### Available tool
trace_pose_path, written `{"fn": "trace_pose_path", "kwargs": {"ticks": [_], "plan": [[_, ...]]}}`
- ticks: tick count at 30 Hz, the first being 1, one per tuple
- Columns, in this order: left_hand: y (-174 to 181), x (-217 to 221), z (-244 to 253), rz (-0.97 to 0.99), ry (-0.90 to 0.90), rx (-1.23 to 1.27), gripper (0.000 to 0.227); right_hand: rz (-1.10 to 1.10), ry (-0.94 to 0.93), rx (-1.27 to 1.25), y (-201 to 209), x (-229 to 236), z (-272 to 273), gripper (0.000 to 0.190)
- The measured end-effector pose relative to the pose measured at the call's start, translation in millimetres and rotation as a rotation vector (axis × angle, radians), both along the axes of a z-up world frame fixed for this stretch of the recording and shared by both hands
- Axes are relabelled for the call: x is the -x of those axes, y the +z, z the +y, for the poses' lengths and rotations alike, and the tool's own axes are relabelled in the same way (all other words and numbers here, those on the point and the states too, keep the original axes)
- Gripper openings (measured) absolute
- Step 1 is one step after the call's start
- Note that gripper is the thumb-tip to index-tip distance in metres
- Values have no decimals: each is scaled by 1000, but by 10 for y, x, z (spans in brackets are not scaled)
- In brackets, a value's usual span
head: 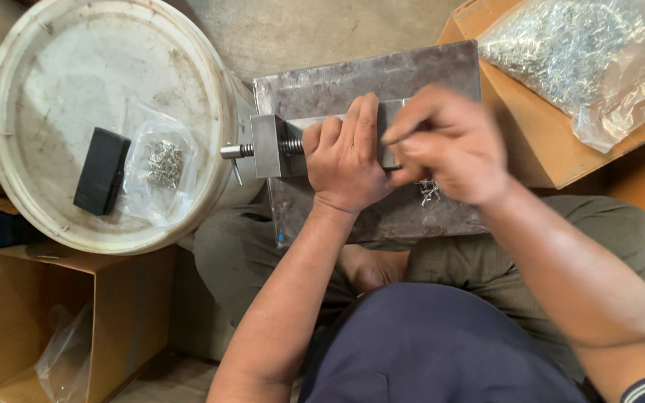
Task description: The person sits on the floor and uses a metal press to assemble small metal components. They place a brass-colored piece into the press, add small metal pins, and tighten the screw mechanism to secure them. The person repeats this process with multiple components.
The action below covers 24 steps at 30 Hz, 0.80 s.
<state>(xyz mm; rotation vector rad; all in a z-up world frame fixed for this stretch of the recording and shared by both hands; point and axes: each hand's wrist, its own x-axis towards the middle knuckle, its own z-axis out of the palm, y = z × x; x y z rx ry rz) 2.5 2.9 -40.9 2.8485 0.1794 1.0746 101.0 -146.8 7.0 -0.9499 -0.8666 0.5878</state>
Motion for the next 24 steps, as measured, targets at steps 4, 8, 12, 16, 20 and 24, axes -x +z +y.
{"fn": "trace_pose_path", "kwargs": {"ticks": [4, 8, 12, 16, 20, 24], "plan": [[13, 19, -34, -3, -5, 43, 116, 116, -7, -57, -81, -103, 5, 12], [40, 8, -37, -15, -4, 28, 115, 123, -12, -75, -58, -143, 56, 12], [68, -6, -39, -14, -5, 23, 113, 100, -16, 90, -18, -136, 151, 14], [85, 12, -41, -13, -3, 23, 112, 126, -45, -56, -6, -279, 140, 12], [123, -4, -45, 29, -1, 21, 113, 110, -55, -42, -21, -321, 187, 12], [122, 1, -44, -9, -2, 10, 109, 93, -35, 85, -69, -280, 281, 14]]}}
